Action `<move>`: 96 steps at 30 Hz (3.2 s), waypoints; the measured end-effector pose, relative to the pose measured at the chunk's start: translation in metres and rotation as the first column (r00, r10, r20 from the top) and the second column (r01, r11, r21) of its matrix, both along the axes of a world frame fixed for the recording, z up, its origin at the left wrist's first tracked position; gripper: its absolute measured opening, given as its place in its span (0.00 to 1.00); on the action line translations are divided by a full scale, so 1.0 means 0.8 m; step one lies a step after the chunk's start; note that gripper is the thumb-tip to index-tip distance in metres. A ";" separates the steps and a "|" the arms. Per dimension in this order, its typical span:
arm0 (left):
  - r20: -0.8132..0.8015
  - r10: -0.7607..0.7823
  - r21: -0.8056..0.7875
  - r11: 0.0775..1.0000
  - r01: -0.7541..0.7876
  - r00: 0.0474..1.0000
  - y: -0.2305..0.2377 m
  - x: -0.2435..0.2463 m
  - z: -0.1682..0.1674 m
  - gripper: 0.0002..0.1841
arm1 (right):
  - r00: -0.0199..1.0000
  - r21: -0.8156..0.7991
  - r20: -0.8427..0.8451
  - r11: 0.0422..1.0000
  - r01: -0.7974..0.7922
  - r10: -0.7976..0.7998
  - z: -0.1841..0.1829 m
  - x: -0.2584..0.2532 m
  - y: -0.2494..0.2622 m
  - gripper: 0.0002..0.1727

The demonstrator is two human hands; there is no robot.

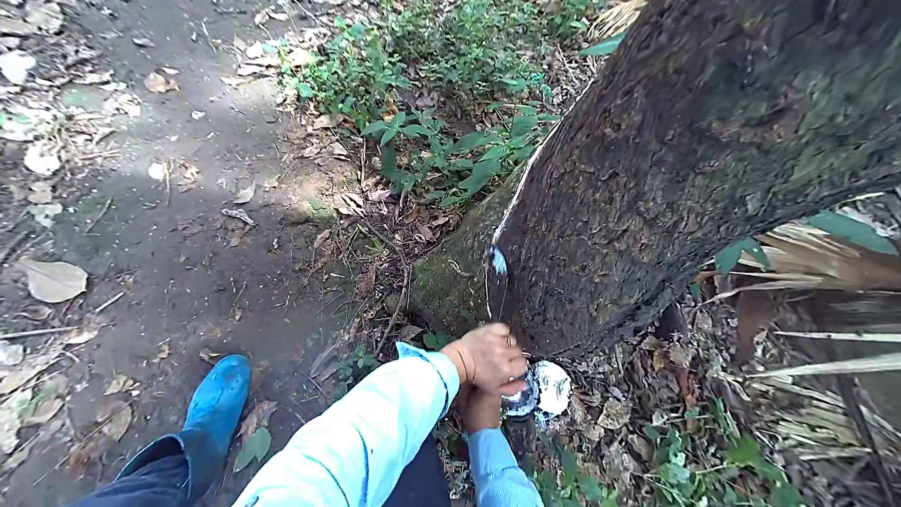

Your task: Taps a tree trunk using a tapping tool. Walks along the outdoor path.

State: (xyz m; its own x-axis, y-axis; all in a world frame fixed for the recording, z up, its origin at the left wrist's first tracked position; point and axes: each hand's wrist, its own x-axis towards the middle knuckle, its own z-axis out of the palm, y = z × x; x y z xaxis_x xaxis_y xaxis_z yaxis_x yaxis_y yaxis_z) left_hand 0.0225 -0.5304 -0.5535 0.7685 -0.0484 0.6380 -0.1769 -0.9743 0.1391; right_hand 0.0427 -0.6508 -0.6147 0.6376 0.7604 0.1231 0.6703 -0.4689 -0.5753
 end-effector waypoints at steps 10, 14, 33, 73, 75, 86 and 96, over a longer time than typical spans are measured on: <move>0.171 0.119 0.078 0.988 -0.134 0.978 -0.008 0.026 -0.022 0.14 | 0.998 -0.094 -0.023 0.993 -0.065 0.063 -0.013 0.042 -0.007 0.15; 0.166 0.127 0.067 0.988 -0.139 0.978 -0.017 0.023 -0.022 0.13 | 0.994 -0.096 0.017 0.990 -0.104 0.106 -0.005 0.039 -0.019 0.13; 0.095 0.093 0.145 0.984 -0.107 0.991 0.000 0.018 -0.020 0.16 | 0.993 -0.039 -0.025 0.992 -0.119 0.118 -0.020 0.033 0.002 0.13; -0.125 0.229 -0.154 0.957 -0.247 0.965 -0.091 0.050 -0.041 0.08 | 0.990 -0.426 -0.106 0.895 -0.132 0.096 -0.011 0.112 -0.084 0.19; -0.112 0.228 -0.159 0.957 -0.244 0.967 -0.094 0.050 -0.040 0.08 | 0.992 -0.419 -0.073 0.900 -0.123 0.102 -0.002 0.105 -0.090 0.18; -0.246 0.097 -0.377 0.907 -0.187 0.964 -0.154 0.052 -0.019 0.12 | 0.992 -0.440 -0.037 0.889 -0.123 0.119 0.045 0.107 -0.169 0.16; -0.712 -0.306 -0.522 0.832 -0.186 0.632 -0.178 0.006 0.081 0.15 | 0.955 -0.130 -0.116 0.949 -0.287 0.273 0.062 0.082 -0.247 0.23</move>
State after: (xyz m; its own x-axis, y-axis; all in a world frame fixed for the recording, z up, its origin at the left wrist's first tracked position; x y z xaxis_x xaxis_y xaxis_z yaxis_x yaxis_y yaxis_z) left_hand 0.0270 -0.6726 -0.4884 0.9747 0.0198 -0.2228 0.1741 -0.6926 0.7000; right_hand 0.1084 -0.8487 -0.5653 0.3996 0.9153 -0.0516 0.7320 -0.3524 -0.5830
